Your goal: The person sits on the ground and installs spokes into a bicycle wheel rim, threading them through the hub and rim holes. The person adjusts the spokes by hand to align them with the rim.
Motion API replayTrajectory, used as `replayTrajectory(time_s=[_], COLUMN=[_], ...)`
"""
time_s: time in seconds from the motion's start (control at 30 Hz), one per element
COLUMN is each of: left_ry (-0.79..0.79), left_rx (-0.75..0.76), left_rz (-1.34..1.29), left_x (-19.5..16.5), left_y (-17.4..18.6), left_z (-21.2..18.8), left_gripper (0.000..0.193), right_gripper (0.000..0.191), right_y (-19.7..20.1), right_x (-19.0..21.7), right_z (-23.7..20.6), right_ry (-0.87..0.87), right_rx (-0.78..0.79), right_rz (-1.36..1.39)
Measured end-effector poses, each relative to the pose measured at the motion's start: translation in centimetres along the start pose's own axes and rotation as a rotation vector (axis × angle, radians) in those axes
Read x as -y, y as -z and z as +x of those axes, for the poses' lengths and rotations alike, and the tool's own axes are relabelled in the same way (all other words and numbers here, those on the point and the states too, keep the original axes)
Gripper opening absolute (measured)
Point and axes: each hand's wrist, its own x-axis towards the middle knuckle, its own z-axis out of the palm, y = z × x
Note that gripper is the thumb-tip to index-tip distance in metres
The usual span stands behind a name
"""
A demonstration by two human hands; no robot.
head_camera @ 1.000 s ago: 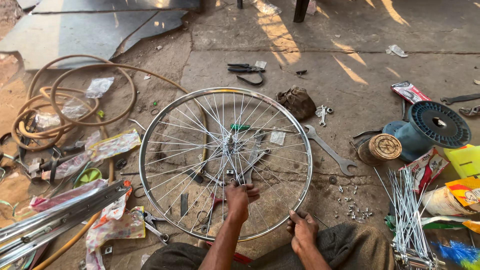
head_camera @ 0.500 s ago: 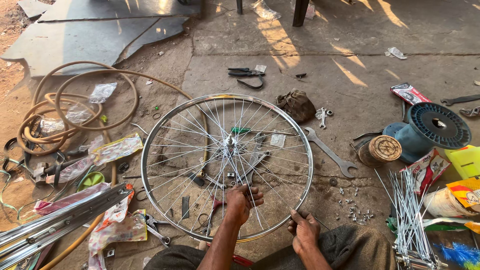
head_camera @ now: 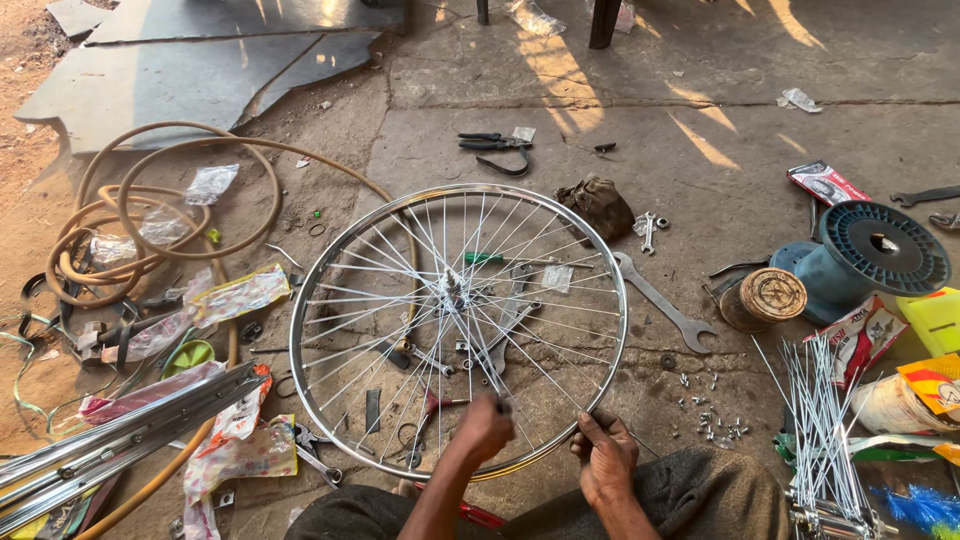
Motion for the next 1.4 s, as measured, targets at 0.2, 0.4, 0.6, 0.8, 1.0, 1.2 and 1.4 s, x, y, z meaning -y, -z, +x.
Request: replayTrajectory(time_s=[0.2,0.4,0.6,0.8,1.0,1.2,1.4], left_ry=[0.085,0.087,0.055,0.027,0.005,0.029,0.047], left_rx=[0.005,0.135,0.155,0.177,0.135,0.097,0.073], left_rz=[0.379,-0.109,-0.307,-0.396,-0.431,-0.444,-0.406], left_x=[0.7,2.2,1.0,0.0,-0.7,-1.2,-1.0], left_y=[-0.7,-1.9,-2.0,-2.8,-3.3,-3.5,-3.6], left_z=[-2.7,-2.3,-0.7,-0.5,-0.8,-1.2,-0.8], left_gripper=[0.034,0.021,0.017,0.022,0.026,0.026,0.022], right_gripper=[0.019,0.016,0.014,0.019,0.017,0.011,0.012], right_y=[-0.1,0.2,0.8,1.2,0.4,0.1,-0.4], right_x=[0.3,0.3,0.6,0.3,-0.5,-1.2,-2.5], right_z=[0.4,1.2,0.4,-3.0,-5.2,-5.0,-4.6], right_ry=[-0.055,-0.138,-0.008,0.018,0.041,0.13,0.161], right_rx=[0.014,0.017,-0.082,-0.04,0.041,0.093,0.107], right_rz=[0.069,0.163,-0.013,-0.281,-0.284,-0.404,-0.398])
